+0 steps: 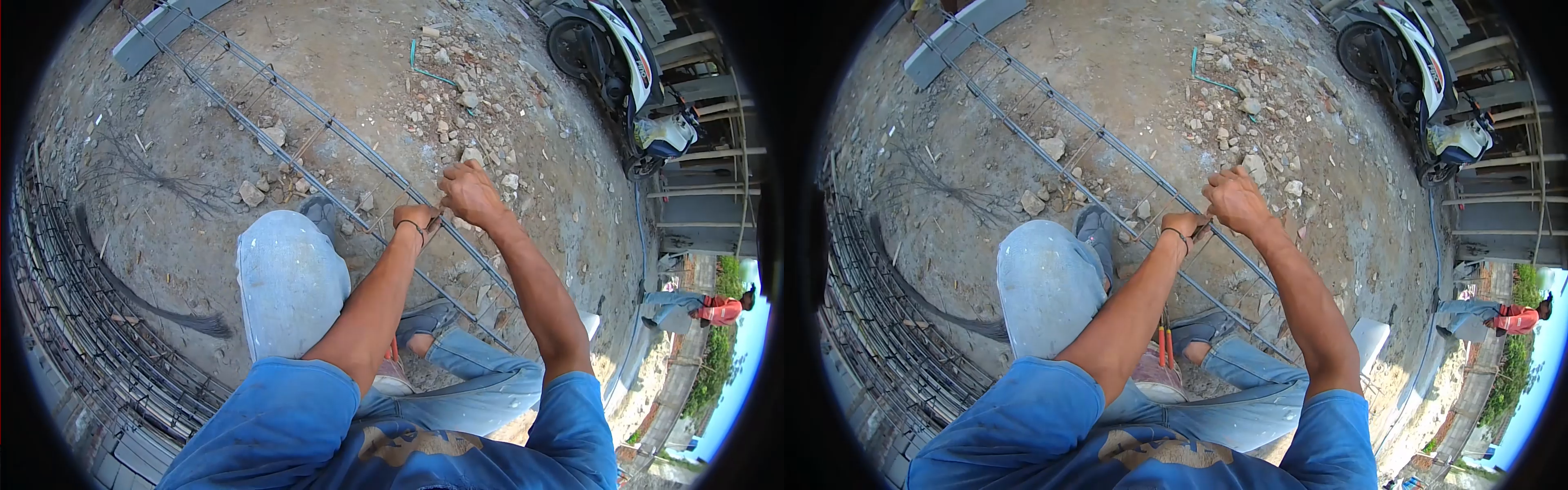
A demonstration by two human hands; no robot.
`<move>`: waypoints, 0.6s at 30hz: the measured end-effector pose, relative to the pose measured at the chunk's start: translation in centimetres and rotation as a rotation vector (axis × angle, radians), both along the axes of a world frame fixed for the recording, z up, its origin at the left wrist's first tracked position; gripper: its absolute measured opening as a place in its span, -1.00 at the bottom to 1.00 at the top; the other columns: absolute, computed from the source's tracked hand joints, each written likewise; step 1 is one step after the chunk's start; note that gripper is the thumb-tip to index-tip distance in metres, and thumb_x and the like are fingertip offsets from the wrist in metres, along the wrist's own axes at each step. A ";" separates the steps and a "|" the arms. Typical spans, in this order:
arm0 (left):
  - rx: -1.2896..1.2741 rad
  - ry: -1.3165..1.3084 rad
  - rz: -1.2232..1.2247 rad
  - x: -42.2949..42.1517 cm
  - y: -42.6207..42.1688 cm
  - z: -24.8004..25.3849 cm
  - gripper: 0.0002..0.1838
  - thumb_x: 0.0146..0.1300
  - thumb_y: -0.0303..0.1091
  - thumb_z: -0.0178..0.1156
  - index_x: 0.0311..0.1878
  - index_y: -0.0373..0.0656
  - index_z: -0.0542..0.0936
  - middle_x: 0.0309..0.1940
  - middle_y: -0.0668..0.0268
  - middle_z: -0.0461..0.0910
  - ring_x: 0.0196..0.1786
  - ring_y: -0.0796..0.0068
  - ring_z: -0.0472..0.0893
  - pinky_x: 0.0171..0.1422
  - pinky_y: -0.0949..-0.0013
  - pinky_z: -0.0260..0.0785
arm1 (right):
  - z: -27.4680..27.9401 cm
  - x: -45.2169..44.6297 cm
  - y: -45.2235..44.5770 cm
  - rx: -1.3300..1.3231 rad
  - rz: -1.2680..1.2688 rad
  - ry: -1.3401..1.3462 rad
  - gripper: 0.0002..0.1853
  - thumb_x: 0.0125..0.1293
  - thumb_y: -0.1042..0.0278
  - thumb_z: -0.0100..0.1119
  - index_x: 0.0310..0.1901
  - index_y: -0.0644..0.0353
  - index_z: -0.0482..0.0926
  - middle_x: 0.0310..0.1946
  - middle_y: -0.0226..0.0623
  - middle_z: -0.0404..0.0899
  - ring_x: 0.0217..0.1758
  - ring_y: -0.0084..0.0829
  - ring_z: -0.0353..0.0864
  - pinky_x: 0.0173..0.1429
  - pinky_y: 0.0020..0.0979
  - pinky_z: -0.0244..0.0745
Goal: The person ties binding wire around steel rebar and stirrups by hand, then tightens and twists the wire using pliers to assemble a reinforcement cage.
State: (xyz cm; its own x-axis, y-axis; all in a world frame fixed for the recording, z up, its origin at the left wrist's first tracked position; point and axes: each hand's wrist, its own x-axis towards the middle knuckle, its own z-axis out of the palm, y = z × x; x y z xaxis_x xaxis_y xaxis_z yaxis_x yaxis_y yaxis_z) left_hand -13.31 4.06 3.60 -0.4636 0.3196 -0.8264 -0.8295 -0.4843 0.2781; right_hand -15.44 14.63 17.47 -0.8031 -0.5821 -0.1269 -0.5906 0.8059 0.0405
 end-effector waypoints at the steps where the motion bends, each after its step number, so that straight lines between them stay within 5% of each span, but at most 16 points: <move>1: 0.009 -0.004 0.013 0.1 0.1 -0.2 -0.86 0.11 -0.72 0.32 -0.39 -0.32 0.55 -0.37 0.10 0.63 -0.39 0.30 0.65 -0.40 0.31 0.58 | 0.7 0.7 -0.4 0.000 -0.009 0.001 -0.80 0.09 0.27 0.36 -0.31 0.18 0.67 -0.26 -0.24 0.62 -0.17 -0.13 0.62 -0.06 -0.12 0.48; 3: -0.020 0.008 -0.009 0.1 -0.2 1.0 -0.87 0.12 -0.71 0.33 -0.38 -0.33 0.56 -0.36 0.11 0.64 -0.40 0.32 0.65 -0.43 0.35 0.56 | 2.3 3.5 -2.3 -0.356 -0.186 0.413 -0.82 0.07 0.36 0.42 -0.34 0.21 0.63 -0.34 -0.24 0.57 -0.27 -0.15 0.56 -0.14 -0.15 0.43; 6: -0.064 0.019 -0.037 0.1 -0.2 0.8 -0.90 0.14 -0.68 0.34 -0.36 -0.35 0.58 -0.36 0.13 0.66 -0.42 0.35 0.65 -0.48 0.42 0.52 | 0.1 12.7 -5.7 -0.749 -0.636 0.368 -0.85 0.16 0.54 0.40 -0.39 0.25 0.56 -0.51 -0.17 0.46 -0.49 -0.15 0.48 -0.38 -0.22 0.38; 8: -0.081 0.027 -0.063 0.0 -0.2 0.6 -0.91 0.16 -0.66 0.34 -0.35 -0.36 0.59 -0.36 0.13 0.67 -0.43 0.36 0.65 -0.51 0.46 0.48 | -4.4 19.9 -8.0 -0.718 -0.735 0.112 -0.86 0.23 0.46 0.34 -0.40 0.27 0.56 -0.52 -0.10 0.48 -0.50 -0.07 0.52 -0.39 -0.17 0.40; 11: -0.059 0.058 -0.084 0.2 0.0 0.0 -0.91 0.16 -0.57 0.38 -0.31 -0.36 0.65 -0.39 0.16 0.69 -0.45 0.39 0.68 -0.56 0.45 0.33 | -13.8 28.6 -10.4 -0.249 -0.911 -0.579 -0.56 0.35 0.10 0.19 -0.01 0.39 0.56 -0.13 0.10 0.63 0.00 0.08 0.62 0.11 -0.03 0.49; 12: -0.061 0.062 -0.097 0.3 0.2 -0.3 -0.91 0.16 -0.57 0.38 -0.31 -0.36 0.65 -0.39 0.16 0.69 -0.45 0.39 0.68 -0.56 0.45 0.33 | -16.0 30.4 -11.1 -0.257 -0.921 -0.576 -0.56 0.35 0.10 0.19 -0.01 0.39 0.56 -0.13 0.10 0.63 0.00 0.08 0.62 0.11 -0.03 0.49; 15: -0.090 0.072 -0.118 0.0 0.0 -0.7 -0.93 0.19 -0.57 0.35 -0.29 -0.35 0.66 -0.38 0.17 0.70 -0.43 0.40 0.69 -0.55 0.46 0.36 | -19.1 31.5 -12.7 0.086 -0.828 -0.693 -0.15 0.35 -0.04 0.12 0.45 0.47 0.14 0.27 0.08 0.44 0.40 0.02 0.31 0.34 0.15 0.22; 18: -0.041 0.077 -0.115 0.1 0.0 -1.0 -0.95 0.20 -0.57 0.33 -0.28 -0.32 0.67 -0.37 0.19 0.71 -0.43 0.42 0.70 -0.54 0.47 0.39 | -22.7 31.4 -13.0 0.110 -0.902 -0.586 -0.27 0.40 0.00 0.07 0.38 0.46 0.25 0.19 0.09 0.48 0.33 -0.02 0.36 0.27 0.07 0.29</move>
State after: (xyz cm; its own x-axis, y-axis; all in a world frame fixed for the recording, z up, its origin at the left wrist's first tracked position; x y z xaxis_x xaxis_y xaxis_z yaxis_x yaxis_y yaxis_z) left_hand -13.17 4.11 2.59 -0.4885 0.3411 -0.8031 -0.8543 -0.3742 0.3607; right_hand 15.92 1.67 -5.24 -0.7276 0.2312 -0.6458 0.2673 0.9626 0.0434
